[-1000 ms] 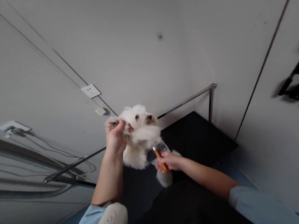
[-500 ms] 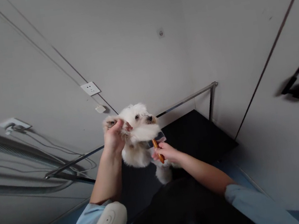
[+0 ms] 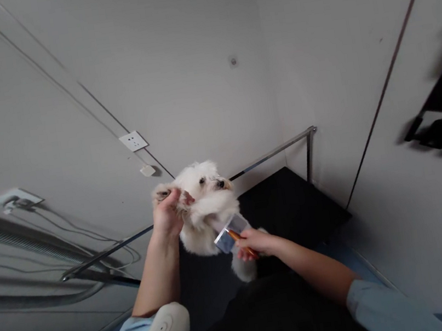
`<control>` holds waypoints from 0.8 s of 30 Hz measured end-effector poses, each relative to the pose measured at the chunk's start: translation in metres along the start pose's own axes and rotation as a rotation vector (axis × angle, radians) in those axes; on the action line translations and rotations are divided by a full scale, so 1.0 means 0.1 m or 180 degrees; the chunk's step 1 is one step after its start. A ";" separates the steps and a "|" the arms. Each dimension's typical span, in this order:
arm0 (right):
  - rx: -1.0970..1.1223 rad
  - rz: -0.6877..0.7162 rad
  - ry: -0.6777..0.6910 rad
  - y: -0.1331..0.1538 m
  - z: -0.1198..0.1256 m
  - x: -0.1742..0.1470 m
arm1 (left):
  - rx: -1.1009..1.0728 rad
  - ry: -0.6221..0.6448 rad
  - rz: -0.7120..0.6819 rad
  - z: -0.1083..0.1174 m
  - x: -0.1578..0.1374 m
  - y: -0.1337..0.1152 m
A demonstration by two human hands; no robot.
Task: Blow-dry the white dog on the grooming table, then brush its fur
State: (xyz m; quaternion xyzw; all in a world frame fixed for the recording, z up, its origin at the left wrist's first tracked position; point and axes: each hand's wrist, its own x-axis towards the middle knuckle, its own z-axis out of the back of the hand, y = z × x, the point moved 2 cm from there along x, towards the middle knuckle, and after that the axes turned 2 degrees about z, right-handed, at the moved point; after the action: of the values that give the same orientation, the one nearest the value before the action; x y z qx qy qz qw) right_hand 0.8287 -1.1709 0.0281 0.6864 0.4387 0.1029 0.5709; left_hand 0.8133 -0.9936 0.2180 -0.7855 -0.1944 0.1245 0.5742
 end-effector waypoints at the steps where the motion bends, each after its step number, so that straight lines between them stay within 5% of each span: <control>1: -0.0029 0.0088 -0.0045 0.02 0.00 0.01 | 0.0004 0.0012 -0.0032 0.00 0.00 0.01; 8: -0.0607 0.0056 0.0002 -0.01 -0.20 -0.10 | 0.0230 0.0139 -0.0311 -0.02 -0.05 0.10; 10: -0.0744 0.0452 -0.0105 0.13 -0.22 -0.13 | 0.0300 0.0201 -0.0308 -0.03 -0.09 0.14; 13: -0.1181 0.1115 -0.0598 0.39 -0.15 -0.19 | 0.0227 0.0472 -0.0184 -0.04 -0.14 0.15; 17: -0.1476 0.0907 -0.0611 0.51 -0.14 -0.34 | 0.0152 0.0825 0.0134 -0.02 -0.16 0.15; 20: -0.1787 0.1307 -0.0461 0.63 -0.25 -0.45 | 0.0235 0.1074 0.0348 0.00 -0.14 0.16; 24: -0.2576 0.1300 -0.0846 0.73 -0.26 -0.51 | 0.0211 0.1007 0.0372 0.12 -0.08 0.15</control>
State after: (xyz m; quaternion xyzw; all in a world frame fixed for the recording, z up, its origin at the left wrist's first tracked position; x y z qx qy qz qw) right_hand 0.8172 -1.1873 0.1191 0.4881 0.1425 0.2870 0.8118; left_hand 0.8041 -0.9914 0.1995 -0.7859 -0.0513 0.0388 0.6149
